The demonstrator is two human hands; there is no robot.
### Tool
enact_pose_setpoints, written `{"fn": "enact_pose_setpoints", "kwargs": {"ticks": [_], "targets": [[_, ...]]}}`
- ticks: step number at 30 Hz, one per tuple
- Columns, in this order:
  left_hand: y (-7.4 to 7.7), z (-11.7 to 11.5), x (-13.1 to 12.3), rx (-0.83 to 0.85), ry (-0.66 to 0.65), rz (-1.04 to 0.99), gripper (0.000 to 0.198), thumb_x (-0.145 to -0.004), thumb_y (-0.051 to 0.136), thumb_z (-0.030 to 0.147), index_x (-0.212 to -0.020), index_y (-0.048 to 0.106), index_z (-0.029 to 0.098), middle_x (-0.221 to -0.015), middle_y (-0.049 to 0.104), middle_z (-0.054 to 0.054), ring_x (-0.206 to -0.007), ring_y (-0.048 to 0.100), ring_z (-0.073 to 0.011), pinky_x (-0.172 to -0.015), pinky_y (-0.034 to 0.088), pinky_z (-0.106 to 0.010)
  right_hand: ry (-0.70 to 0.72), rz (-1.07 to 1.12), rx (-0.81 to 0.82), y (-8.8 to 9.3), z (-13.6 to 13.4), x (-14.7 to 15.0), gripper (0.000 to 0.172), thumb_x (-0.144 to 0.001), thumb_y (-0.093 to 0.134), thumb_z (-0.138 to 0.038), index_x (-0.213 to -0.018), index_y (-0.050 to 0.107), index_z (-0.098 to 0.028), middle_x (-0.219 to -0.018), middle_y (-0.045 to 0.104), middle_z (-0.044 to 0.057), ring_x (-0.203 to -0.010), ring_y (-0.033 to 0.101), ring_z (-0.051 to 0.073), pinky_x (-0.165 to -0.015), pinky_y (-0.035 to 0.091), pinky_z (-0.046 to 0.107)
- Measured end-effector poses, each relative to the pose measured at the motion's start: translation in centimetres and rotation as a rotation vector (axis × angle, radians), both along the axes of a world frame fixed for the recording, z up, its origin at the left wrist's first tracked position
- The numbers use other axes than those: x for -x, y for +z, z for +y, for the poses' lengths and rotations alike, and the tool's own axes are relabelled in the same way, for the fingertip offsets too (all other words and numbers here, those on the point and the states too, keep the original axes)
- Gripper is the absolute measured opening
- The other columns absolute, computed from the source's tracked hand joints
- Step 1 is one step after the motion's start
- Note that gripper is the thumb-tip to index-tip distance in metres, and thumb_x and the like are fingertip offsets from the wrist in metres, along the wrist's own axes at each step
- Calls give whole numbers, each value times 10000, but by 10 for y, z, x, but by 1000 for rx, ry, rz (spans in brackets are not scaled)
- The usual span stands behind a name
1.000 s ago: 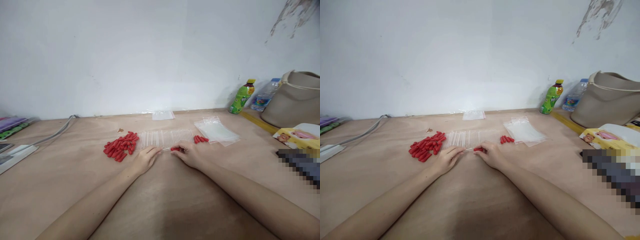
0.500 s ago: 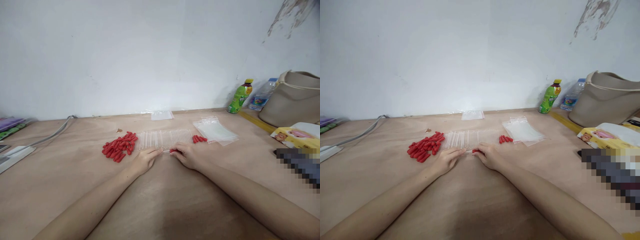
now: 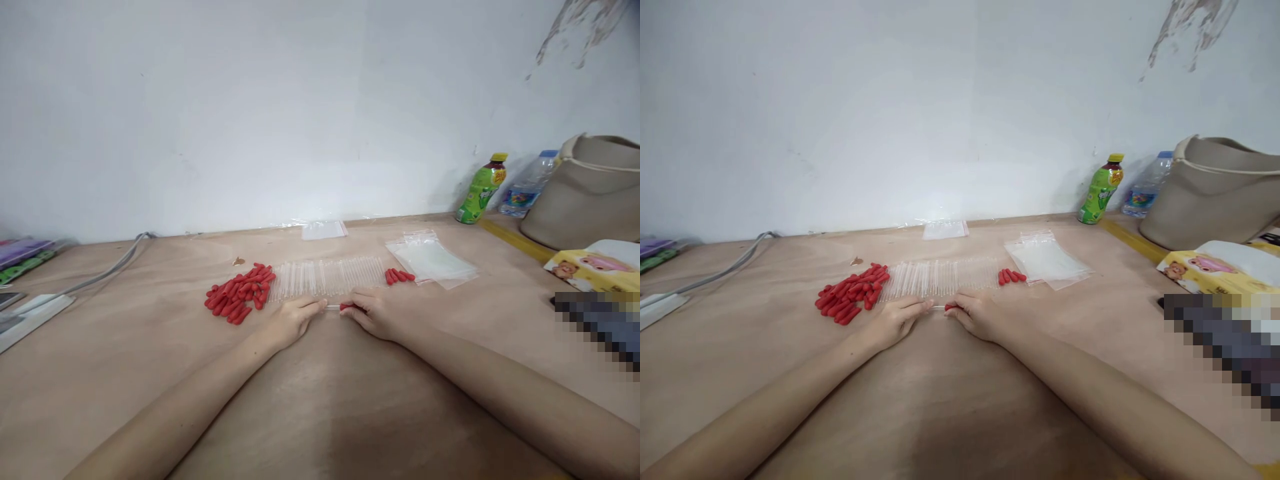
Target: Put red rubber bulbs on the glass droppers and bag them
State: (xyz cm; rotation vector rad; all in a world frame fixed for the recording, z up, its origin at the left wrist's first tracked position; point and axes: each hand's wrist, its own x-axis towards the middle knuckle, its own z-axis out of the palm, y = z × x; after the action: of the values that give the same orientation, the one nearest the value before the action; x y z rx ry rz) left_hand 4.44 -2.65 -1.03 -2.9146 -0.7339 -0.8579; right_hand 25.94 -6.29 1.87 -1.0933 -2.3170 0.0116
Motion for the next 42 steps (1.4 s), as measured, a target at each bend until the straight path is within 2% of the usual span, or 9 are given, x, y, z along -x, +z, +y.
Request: {"fn": "enact_pose_setpoints", "kwargs": {"ticks": [10, 15, 17, 20, 23, 33, 42], "targets": [[-4, -2, -3, -97, 37, -12, 267, -856, 372, 108, -1036, 568, 135, -868, 615, -83, -746, 578, -150, -645, 497, -260, -17, 16, -34, -1, 0, 1, 118, -795, 502, -198, -801, 619, -187, -745, 638, 30, -620, 561, 114, -558, 413, 202], [-3, 1, -6, 3, 100, -90, 221, -853, 444, 198, -1010, 584, 128, -847, 621, -79, -766, 577, -153, -685, 485, -265, 32, 162, 27, -15, 13, -4, 79, -780, 528, -190, -800, 603, -175, -754, 632, 31, -670, 570, 124, -601, 434, 216], [-2, 2, -4, 46, 125, -92, 214, -851, 454, 218, -987, 596, 134, -832, 626, -71, -751, 577, -151, -680, 479, -264, 11, 185, 31, -16, 14, -6, 68, -770, 544, -189, -789, 607, -171, -766, 641, 38, -656, 568, 125, -590, 435, 218], [-1, 2, -1, 111, 144, -84, 210, -851, 458, 230, -966, 609, 140, -792, 626, -58, -716, 578, -143, -647, 472, -247, -53, 145, 12, -12, 11, -7, 71, -765, 556, -202, -763, 622, -177, -788, 652, 41, -615, 558, 121, -547, 417, 216], [0, 1, -1, 141, 139, -85, 210, -851, 459, 228, -965, 615, 145, -757, 623, -48, -672, 572, -134, -613, 463, -231, -41, 98, 8, -7, 8, -7, 84, -767, 551, -208, -760, 630, -180, -772, 652, 29, -605, 553, 116, -526, 399, 207], [-3, 0, -3, 93, 109, -87, 212, -851, 455, 225, -938, 621, 126, -746, 624, -64, -644, 565, -134, -590, 444, -225, 14, -2, 70, -13, 12, -8, 132, -798, 508, -240, -830, 624, -187, -780, 639, 30, -657, 562, 122, -571, 407, 213], [-7, 0, -3, 94, 119, -85, 220, -863, 431, 241, -940, 616, 150, -738, 619, -51, -646, 557, -132, -599, 442, -235, 5, -65, 38, -1, 8, -1, 116, -790, 520, -241, -766, 617, -182, -701, 622, 25, -574, 527, 111, -518, 377, 214]]}}
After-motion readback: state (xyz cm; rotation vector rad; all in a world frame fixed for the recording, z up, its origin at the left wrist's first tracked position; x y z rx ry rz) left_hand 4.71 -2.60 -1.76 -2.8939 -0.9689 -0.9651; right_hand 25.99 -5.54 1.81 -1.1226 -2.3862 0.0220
